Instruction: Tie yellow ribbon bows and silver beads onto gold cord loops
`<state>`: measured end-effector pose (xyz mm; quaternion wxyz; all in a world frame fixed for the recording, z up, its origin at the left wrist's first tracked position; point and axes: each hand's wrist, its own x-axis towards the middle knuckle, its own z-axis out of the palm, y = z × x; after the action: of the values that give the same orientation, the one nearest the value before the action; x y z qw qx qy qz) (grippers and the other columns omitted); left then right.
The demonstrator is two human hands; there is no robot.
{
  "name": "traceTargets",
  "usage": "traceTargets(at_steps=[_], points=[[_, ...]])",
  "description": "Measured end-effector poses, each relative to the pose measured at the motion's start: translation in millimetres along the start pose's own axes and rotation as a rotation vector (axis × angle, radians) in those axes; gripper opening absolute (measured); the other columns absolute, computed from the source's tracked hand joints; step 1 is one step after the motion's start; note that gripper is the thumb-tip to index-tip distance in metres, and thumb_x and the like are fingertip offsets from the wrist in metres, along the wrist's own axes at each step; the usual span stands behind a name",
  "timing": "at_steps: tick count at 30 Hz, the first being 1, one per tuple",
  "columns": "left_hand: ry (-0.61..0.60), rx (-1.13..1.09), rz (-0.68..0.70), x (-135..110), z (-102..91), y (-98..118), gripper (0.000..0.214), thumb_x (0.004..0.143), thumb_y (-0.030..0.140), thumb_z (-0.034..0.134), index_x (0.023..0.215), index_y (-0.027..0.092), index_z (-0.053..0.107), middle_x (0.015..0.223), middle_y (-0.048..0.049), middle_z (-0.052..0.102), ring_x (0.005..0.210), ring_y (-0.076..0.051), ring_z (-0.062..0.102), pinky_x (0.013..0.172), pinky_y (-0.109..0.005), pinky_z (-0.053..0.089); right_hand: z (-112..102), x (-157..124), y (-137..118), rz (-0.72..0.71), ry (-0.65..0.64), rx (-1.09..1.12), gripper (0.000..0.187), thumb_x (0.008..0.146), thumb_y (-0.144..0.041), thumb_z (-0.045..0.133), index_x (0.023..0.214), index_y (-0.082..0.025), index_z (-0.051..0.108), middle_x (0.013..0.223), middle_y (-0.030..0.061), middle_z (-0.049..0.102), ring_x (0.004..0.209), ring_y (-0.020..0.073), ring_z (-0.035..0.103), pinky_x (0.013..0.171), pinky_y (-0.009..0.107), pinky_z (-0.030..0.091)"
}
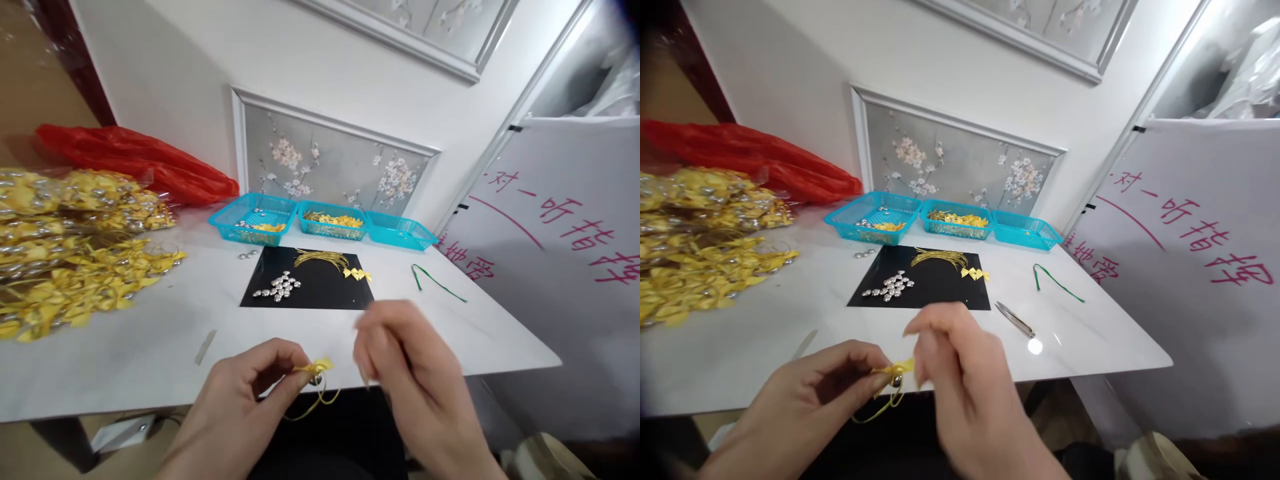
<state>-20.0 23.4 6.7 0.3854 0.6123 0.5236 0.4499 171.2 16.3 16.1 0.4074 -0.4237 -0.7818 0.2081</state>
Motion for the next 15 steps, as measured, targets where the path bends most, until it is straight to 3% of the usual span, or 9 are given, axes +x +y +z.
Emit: traceTargets(at_steps=[2, 6, 10, 15], points=[[-0.093, 0.053, 0.015, 4.2, -3.7, 7.5, 0.024, 0.079, 0.043, 0.068, 0.063, 0.025, 0.073, 0.057, -0.0008, 0.069, 0.051, -0.017, 0.061, 0.045, -0.020, 0.050, -8.2, 12.1, -0.7, 0.076, -0.004, 0.083, 0.026, 0.105, -0.025, 0.041, 0.108, -0.024, 0.067, 0.086, 0.0007, 0.069, 0.075, 0.0126, 0.064, 0.065, 0.024, 0.052], [-0.177, 0.127, 0.072, 10.3, -3.6, 17.7, 0.020, 0.081, 0.041, 0.066, 0.068, 0.029, 0.077, 0.062, -0.0004, 0.075, 0.058, -0.019, 0.070, 0.049, -0.020, 0.054, -14.4, 16.6, 0.4, 0.137, -0.212, 0.136, 0.007, 0.096, -0.023, 0.060, 0.090, -0.020, 0.065, 0.081, -0.0023, 0.065, 0.065, 0.0094, 0.055, 0.060, 0.021, 0.043], [-0.116, 0.216, 0.175, 10.8, -1.3, 15.9, 0.017, 0.082, 0.043, 0.067, 0.072, 0.034, 0.078, 0.064, 0.0032, 0.077, 0.055, -0.017, 0.072, 0.050, -0.017, 0.055, -14.0, 11.0, 1.1, 0.137, -0.169, 0.092, 0.019, 0.096, -0.016, 0.057, 0.077, -0.019, 0.059, 0.067, -0.0054, 0.055, 0.061, 0.0076, 0.048, 0.058, 0.020, 0.037], [0.019, 0.318, 0.274, 1.9, -5.8, 5.8, 0.011, 0.078, 0.042, 0.074, 0.082, 0.035, 0.080, 0.098, -0.0009, 0.083, 0.087, -0.024, 0.079, 0.071, -0.021, 0.062, -13.9, 8.1, 1.7, 0.120, -0.101, 0.167, 0.018, 0.095, -0.013, 0.056, 0.079, -0.019, 0.058, 0.068, -0.0061, 0.055, 0.061, 0.0066, 0.047, 0.058, 0.019, 0.036]])
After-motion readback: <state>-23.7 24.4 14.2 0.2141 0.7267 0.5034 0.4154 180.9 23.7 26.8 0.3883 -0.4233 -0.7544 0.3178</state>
